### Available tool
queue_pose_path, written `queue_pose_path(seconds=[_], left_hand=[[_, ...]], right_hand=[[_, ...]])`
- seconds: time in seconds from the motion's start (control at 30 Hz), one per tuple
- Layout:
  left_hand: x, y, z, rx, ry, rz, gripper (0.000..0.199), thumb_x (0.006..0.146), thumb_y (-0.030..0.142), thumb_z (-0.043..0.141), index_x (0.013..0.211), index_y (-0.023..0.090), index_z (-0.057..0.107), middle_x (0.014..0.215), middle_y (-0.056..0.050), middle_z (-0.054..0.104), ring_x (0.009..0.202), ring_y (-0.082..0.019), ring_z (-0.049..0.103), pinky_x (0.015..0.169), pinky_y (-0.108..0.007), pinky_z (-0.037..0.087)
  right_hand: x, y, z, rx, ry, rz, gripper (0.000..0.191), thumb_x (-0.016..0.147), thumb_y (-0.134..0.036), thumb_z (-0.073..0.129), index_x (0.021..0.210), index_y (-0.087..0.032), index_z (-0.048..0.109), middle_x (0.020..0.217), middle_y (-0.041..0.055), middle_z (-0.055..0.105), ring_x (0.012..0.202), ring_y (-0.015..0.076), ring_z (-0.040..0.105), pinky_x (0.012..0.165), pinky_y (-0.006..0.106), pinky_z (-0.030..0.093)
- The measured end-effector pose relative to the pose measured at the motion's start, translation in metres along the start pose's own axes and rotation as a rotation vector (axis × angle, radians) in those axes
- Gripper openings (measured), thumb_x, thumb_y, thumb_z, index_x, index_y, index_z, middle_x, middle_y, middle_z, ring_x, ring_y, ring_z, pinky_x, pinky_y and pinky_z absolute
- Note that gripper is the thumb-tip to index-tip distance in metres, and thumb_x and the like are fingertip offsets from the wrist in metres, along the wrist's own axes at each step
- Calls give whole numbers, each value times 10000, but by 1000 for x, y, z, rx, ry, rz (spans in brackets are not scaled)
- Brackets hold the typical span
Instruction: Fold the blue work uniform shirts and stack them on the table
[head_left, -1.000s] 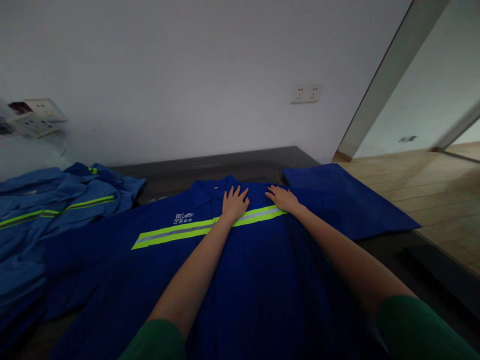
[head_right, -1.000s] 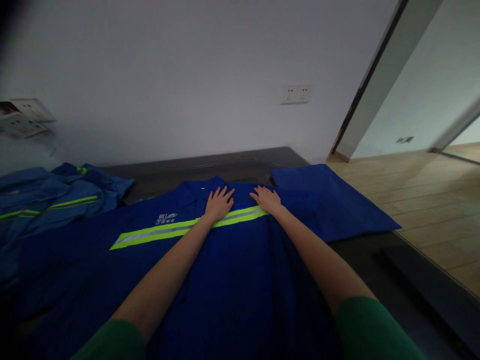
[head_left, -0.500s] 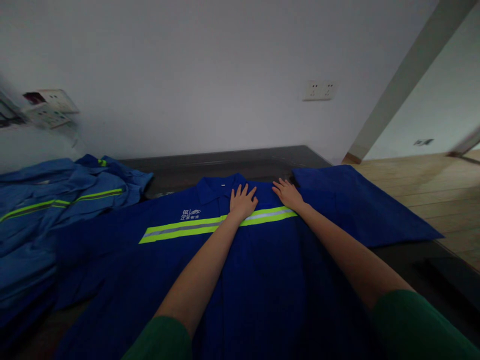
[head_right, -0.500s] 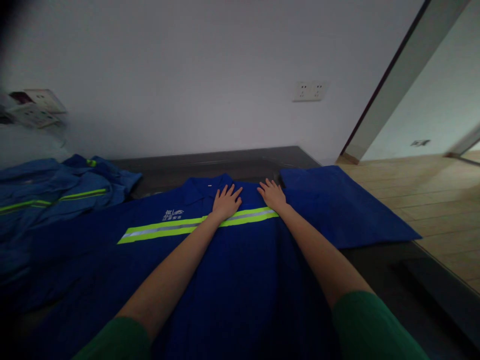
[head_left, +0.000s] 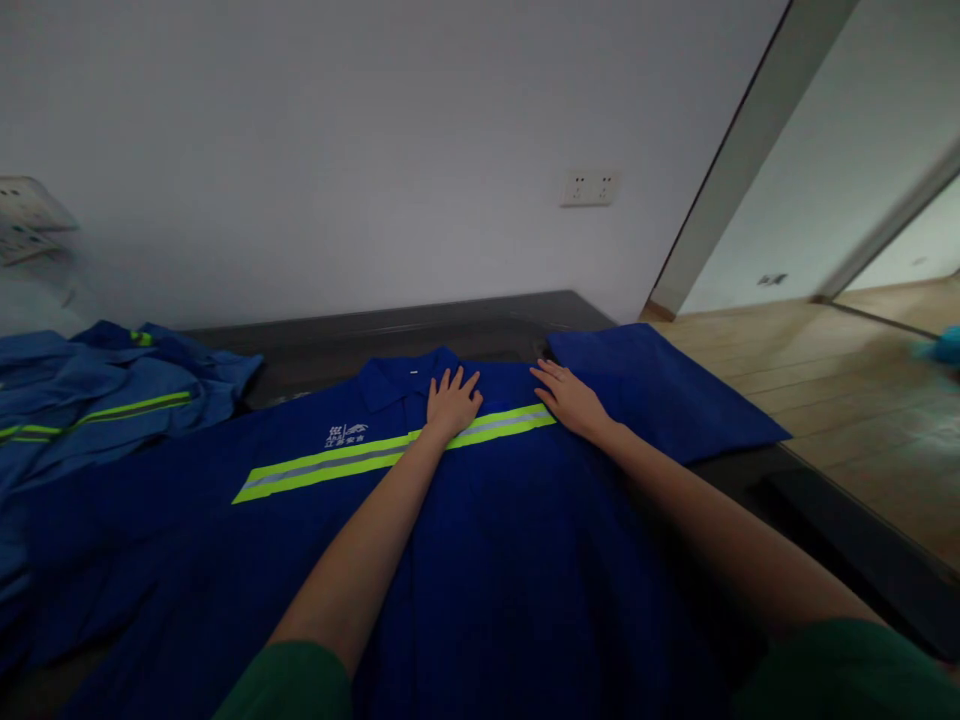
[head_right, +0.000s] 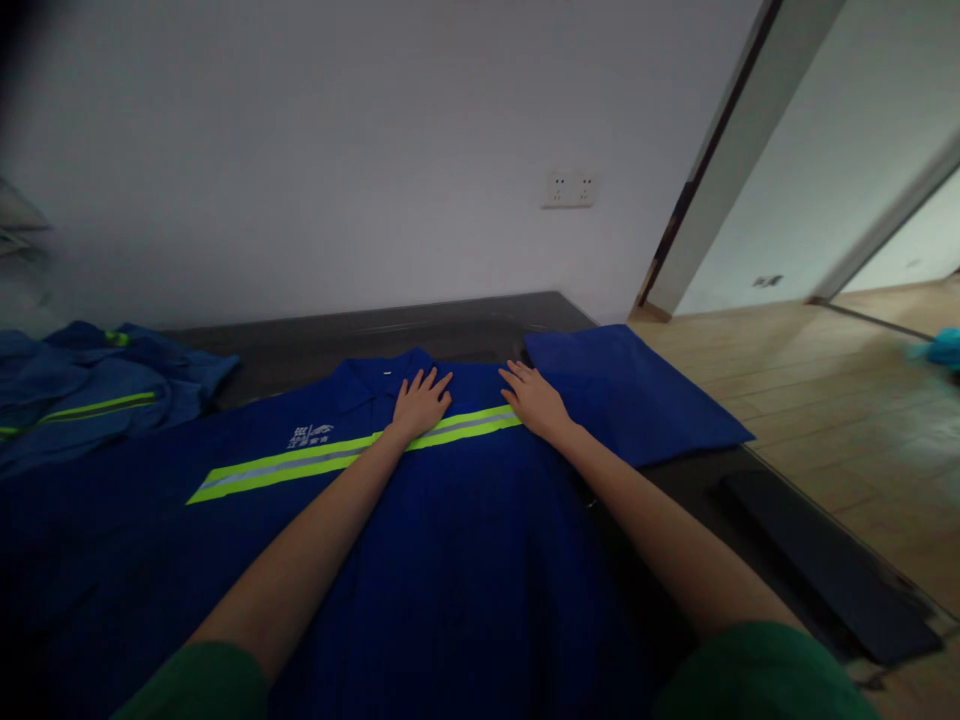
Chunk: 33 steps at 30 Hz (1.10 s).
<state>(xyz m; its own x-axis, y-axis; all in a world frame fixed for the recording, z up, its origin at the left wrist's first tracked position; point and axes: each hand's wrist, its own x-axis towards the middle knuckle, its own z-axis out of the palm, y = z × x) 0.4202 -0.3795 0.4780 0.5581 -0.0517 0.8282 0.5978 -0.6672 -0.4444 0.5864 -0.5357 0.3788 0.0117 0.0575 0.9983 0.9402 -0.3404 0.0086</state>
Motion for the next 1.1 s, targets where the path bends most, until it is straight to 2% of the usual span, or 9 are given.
queue_pose_path(seconds=[0.17,0.27,0.33,0.43,0.6,0.8,0.97,1.03,1.1], left_hand=[[-1,2,-3,14,-20,-4,559,939,459,239,1482,335,283,1567,-7,238,1447,-278,162,1151,-532,136],[-3,4,-5,14,-16,-10,549,941,446,260,1474,325,308,1561,-15,258,1442,-283,178,1147,-532,156],[-4,5,-7,1,23,-1,530,945,418,274,1456,299,353,1551,-32,284,1437,-279,197,1141,-526,185],[-10,7,-14,-30,184,69,468,944,310,314,1378,231,469,1495,-76,387,1406,-249,275,1150,-489,195],[-43,9,-32,-98,252,271,358,895,210,424,1208,210,599,1334,-85,547,1282,-230,445,1148,-484,203],[-132,-17,-69,-162,99,397,343,878,206,460,1194,233,591,1305,-65,569,1243,-220,486,1129,-524,225],[-241,-60,-113,-253,70,373,322,920,278,431,1182,194,599,1251,-82,603,1198,-211,518,1055,-412,373],[-294,-67,-128,-322,77,268,315,921,314,436,1156,199,611,1199,-78,629,1149,-210,553,1021,-385,407],[-349,-61,-136,-434,71,97,304,921,344,429,1097,198,628,1045,-66,679,992,-192,627,926,-341,470]], right_hand=[[-41,46,-24,-140,-101,309,527,958,-454,372,1375,-153,489,1479,151,391,1369,358,324,1070,625,253],[-58,70,-21,-154,-94,387,518,968,-466,343,1404,-205,445,1474,124,408,1348,357,354,1052,684,197],[-63,77,-21,-174,32,389,501,972,-449,333,1403,-216,438,1465,121,421,1347,332,357,1070,666,169],[-71,80,-31,-135,204,453,486,955,-426,364,1346,-170,498,1329,169,542,1230,325,474,1028,568,325],[-112,78,-45,-43,236,448,416,911,-425,443,1175,-158,623,999,157,637,980,309,571,866,447,473],[-159,64,-33,-79,206,223,534,877,-454,492,1332,-176,521,1269,197,524,1168,368,471,929,520,428],[-181,25,-73,233,250,273,479,846,-496,489,1152,-156,631,1117,186,617,1081,340,557,929,516,442],[-208,-3,-100,500,89,305,451,811,-563,521,1000,-184,677,960,134,671,887,281,632,812,439,516],[-246,-29,-119,757,-286,281,435,812,-591,529,840,-190,693,799,95,683,730,221,646,682,350,544]])
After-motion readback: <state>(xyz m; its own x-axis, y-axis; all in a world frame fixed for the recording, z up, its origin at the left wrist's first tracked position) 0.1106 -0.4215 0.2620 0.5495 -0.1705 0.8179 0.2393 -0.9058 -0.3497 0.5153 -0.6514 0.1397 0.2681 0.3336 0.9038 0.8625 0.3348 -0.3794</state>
